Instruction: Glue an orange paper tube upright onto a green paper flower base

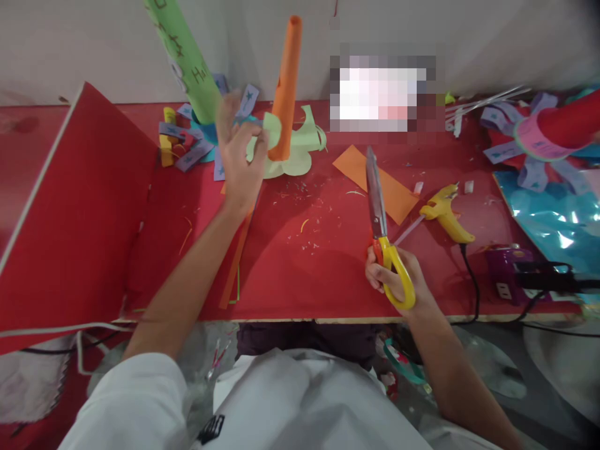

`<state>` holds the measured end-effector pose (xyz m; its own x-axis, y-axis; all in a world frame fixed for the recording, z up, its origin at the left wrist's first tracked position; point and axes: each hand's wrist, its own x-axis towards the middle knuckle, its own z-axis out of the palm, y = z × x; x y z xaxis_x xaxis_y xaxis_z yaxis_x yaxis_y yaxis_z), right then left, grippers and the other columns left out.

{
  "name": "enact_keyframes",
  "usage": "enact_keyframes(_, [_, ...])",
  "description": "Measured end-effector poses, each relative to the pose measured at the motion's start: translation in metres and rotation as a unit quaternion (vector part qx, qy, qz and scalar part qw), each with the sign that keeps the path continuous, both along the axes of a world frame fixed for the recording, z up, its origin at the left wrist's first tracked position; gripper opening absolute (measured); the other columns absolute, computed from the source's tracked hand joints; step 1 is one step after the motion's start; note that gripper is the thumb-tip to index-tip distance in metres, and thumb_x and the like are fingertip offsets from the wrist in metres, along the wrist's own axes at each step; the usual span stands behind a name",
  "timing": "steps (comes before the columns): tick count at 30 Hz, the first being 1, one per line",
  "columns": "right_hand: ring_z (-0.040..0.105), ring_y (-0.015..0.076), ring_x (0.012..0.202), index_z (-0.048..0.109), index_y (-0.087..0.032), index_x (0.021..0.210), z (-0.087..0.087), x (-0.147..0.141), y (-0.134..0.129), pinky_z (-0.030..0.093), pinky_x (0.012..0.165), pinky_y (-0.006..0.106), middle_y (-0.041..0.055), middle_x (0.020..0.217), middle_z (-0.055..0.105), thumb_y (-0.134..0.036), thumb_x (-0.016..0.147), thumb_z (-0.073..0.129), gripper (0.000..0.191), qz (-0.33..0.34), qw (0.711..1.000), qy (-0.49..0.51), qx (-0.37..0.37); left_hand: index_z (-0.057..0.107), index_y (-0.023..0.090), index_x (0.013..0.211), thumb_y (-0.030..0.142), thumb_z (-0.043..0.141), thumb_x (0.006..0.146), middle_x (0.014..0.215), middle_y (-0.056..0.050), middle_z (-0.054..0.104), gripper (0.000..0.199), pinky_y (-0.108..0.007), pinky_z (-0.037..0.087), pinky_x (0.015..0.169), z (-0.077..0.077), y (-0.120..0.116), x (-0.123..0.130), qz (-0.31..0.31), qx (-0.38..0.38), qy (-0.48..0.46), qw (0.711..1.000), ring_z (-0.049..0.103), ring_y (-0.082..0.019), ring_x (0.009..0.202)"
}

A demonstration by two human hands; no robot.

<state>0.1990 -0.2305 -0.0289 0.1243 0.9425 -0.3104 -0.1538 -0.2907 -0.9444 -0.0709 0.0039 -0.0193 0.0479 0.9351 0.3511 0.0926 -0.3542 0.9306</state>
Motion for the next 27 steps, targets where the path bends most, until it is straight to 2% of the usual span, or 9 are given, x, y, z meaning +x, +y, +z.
enact_keyframes(2, [0.046, 0.0072, 0.038, 0.062, -0.022, 0.077, -0.004, 0.003, 0.002, 0.034, 0.036, 0.018, -0.0076, 0.052, 0.053, -0.059, 0.069, 0.101, 0.054, 0.01, 0.999, 0.022, 0.031, 0.055, 0.029, 0.082, 0.05, 0.07, 0.106, 0.111, -0.008, 0.062, 0.035, -0.048, 0.05, 0.115, -0.003, -0.014, -0.002, 0.111, 0.102, 0.038, 0.988, 0.055, -0.026, 0.13])
enact_keyframes(3, [0.043, 0.0065, 0.036, 0.059, -0.023, 0.074, -0.006, 0.004, 0.003, 0.033, 0.034, 0.018, -0.0083, 0.051, 0.051, -0.063, 0.073, 0.098, 0.057, 0.029, 0.998, 0.038, 0.042, 0.054, 0.029, 0.079, 0.054, 0.066, 0.107, 0.104, -0.008, 0.06, 0.039, -0.047, 0.052, 0.105, -0.006, -0.018, 0.0, 0.13, 0.121, 0.051, 0.983, 0.059, -0.027, 0.114])
enact_keyframes(6, [0.036, 0.0063, 0.03, 0.05, -0.024, 0.067, -0.004, 0.004, 0.014, 0.029, 0.03, 0.019, -0.0094, 0.044, 0.044, -0.076, 0.081, 0.088, 0.066, 0.105, 0.991, 0.072, 0.045, 0.057, 0.03, 0.08, 0.061, 0.067, 0.105, 0.081, -0.003, 0.053, 0.041, -0.042, 0.046, 0.074, -0.014, -0.021, 0.019, 0.045, 0.078, 0.042, 0.995, 0.055, -0.024, 0.075])
enact_keyframes(8, [0.037, 0.0072, 0.029, 0.049, -0.024, 0.068, 0.003, -0.004, 0.028, 0.029, 0.03, 0.02, -0.0091, 0.043, 0.044, -0.079, 0.083, 0.084, 0.067, 0.098, 0.992, 0.06, 0.047, 0.06, 0.031, 0.088, 0.06, 0.071, 0.102, 0.075, 0.0, 0.05, 0.034, -0.04, 0.039, 0.066, -0.015, -0.016, 0.038, -0.021, 0.057, 0.011, 0.998, 0.049, -0.021, 0.063])
enact_keyframes(11, [0.038, 0.0085, 0.03, 0.049, -0.025, 0.068, 0.015, -0.023, 0.056, 0.029, 0.029, 0.022, -0.0091, 0.043, 0.043, -0.088, 0.077, 0.083, 0.072, 0.06, 0.994, 0.054, 0.073, 0.055, 0.032, 0.088, 0.05, 0.078, 0.098, 0.076, 0.002, 0.05, 0.031, -0.038, 0.043, 0.062, -0.006, -0.004, 0.065, -0.052, 0.015, -0.096, 0.994, 0.05, -0.018, 0.06])
enact_keyframes(13, [0.04, 0.0092, 0.032, 0.049, -0.026, 0.069, 0.018, -0.036, 0.075, 0.029, 0.03, 0.024, -0.0094, 0.044, 0.042, -0.09, 0.076, 0.082, 0.072, 0.024, 0.993, 0.068, 0.098, 0.053, 0.03, 0.089, 0.038, 0.082, 0.095, 0.079, 0.003, 0.055, 0.032, -0.036, 0.05, 0.069, 0.006, 0.004, 0.076, -0.048, -0.03, -0.165, 0.985, 0.058, -0.016, 0.068])
enact_keyframes(17, [0.04, 0.0099, 0.033, 0.045, -0.028, 0.069, 0.008, -0.05, 0.105, 0.033, 0.032, 0.026, -0.01, 0.045, 0.039, -0.093, 0.072, 0.083, 0.076, 0.02, 0.989, 0.087, 0.117, 0.057, 0.027, 0.088, 0.025, 0.08, 0.092, 0.088, 0.002, 0.063, 0.024, -0.034, 0.053, 0.077, 0.03, 0.01, 0.08, -0.059, -0.07, -0.157, 0.983, 0.066, -0.016, 0.083])
enact_keyframes(23, [0.041, 0.0109, 0.033, 0.049, -0.028, 0.071, -0.017, -0.049, 0.112, 0.033, 0.033, 0.028, -0.0098, 0.045, 0.04, -0.107, 0.067, 0.068, 0.082, 0.08, 0.988, 0.067, 0.113, 0.054, 0.031, 0.083, 0.032, 0.076, 0.092, 0.068, 0.003, 0.056, 0.024, -0.035, 0.034, 0.052, 0.047, -0.005, 0.081, -0.072, -0.035, -0.134, 0.988, 0.048, -0.016, 0.053])
enact_keyframes(27, [0.052, 0.012, 0.044, 0.051, -0.027, 0.079, -0.023, -0.048, 0.107, 0.043, 0.043, 0.029, -0.0052, 0.059, 0.054, -0.111, 0.074, 0.053, 0.085, 0.129, 0.977, 0.073, 0.154, 0.061, 0.029, 0.079, 0.041, 0.074, 0.1, 0.063, 0.002, 0.059, 0.028, -0.036, 0.036, 0.051, 0.061, -0.018, 0.08, -0.123, -0.02, -0.115, 0.986, 0.048, -0.015, 0.048])
